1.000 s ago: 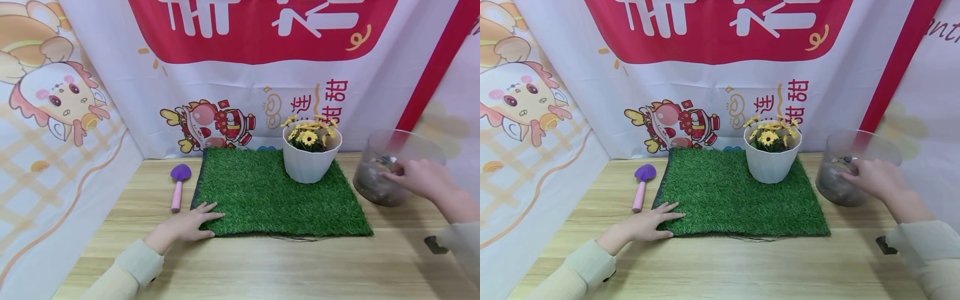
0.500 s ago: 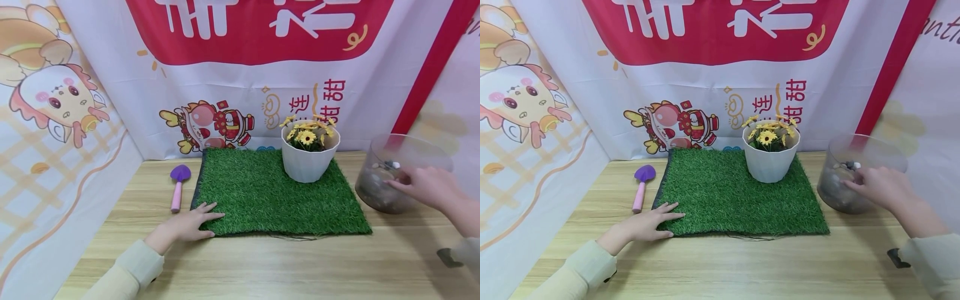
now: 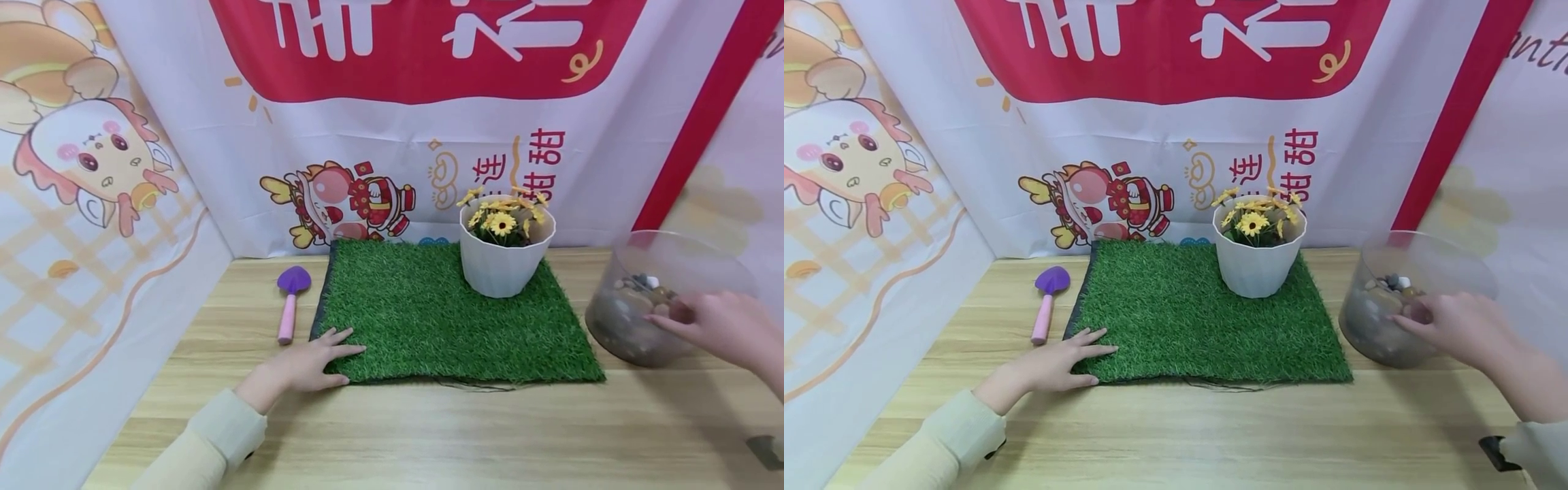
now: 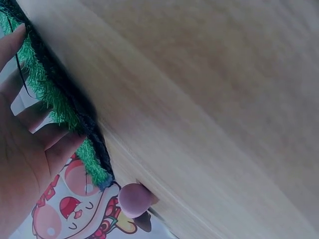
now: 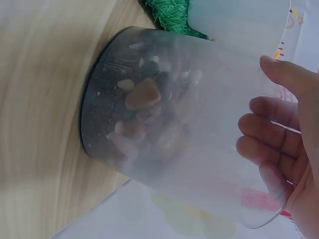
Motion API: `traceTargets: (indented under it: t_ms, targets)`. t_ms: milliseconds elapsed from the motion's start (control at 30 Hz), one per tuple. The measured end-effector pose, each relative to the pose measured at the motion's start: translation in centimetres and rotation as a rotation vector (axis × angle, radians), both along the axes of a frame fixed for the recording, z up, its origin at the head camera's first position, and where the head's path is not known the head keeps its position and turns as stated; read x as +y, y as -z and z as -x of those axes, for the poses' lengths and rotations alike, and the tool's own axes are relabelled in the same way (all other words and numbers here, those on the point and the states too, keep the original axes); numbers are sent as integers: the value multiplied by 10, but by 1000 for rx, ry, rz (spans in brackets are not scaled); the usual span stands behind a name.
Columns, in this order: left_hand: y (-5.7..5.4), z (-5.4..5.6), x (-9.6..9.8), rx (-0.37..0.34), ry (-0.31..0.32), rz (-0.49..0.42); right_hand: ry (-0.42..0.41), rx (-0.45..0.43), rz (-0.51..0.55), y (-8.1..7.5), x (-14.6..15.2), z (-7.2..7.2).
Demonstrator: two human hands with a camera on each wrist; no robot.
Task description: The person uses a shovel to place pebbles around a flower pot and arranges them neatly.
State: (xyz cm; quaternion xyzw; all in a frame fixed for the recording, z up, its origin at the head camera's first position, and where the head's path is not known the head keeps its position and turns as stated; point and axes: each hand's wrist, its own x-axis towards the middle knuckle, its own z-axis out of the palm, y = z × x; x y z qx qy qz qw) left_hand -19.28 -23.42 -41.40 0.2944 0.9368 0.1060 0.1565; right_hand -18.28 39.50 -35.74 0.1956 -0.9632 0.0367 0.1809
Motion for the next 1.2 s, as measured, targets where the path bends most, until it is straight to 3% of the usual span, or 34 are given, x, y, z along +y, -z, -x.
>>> traceTargets:
  t_ms: [200,567,1200]
  targets:
    - [0,0,-1,0,1,-3,12,-25,7,0,2,-10]
    - [3,0,0,6,1,-11,-17,18,15,5,8,-26]
    - [1,-2,2,-4,-30,-6,-171,192,79,10,13,-58]
